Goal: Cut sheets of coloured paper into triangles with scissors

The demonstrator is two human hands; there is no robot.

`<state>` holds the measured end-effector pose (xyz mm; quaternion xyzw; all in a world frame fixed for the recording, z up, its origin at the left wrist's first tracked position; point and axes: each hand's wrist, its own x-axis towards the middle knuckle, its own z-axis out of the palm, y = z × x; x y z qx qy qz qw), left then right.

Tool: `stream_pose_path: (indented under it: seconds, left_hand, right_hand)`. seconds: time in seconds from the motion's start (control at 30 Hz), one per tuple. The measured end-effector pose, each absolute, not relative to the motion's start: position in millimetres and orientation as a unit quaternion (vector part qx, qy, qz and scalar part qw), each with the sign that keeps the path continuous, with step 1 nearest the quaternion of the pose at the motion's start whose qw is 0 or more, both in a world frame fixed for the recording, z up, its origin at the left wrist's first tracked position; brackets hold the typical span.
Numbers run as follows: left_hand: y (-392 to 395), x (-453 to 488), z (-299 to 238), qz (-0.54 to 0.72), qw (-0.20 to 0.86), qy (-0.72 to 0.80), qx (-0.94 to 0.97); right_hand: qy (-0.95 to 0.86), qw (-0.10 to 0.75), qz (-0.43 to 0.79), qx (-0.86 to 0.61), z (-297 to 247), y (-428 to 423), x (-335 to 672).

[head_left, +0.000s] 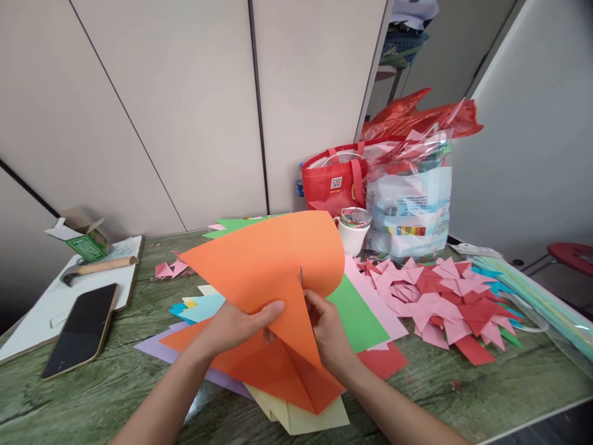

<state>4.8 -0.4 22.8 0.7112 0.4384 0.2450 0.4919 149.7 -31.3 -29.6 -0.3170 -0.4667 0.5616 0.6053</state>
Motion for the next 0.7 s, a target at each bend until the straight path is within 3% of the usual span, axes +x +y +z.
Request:
stream_pose_path:
  seconds: [0.7]
  left_hand:
    - [1.7,3.4,19.2,0.243,0.514,0.415,0.710]
  right_hand:
    - [-0.443,0.622,0.573,-0.298,-35.3,-29.0,148.6]
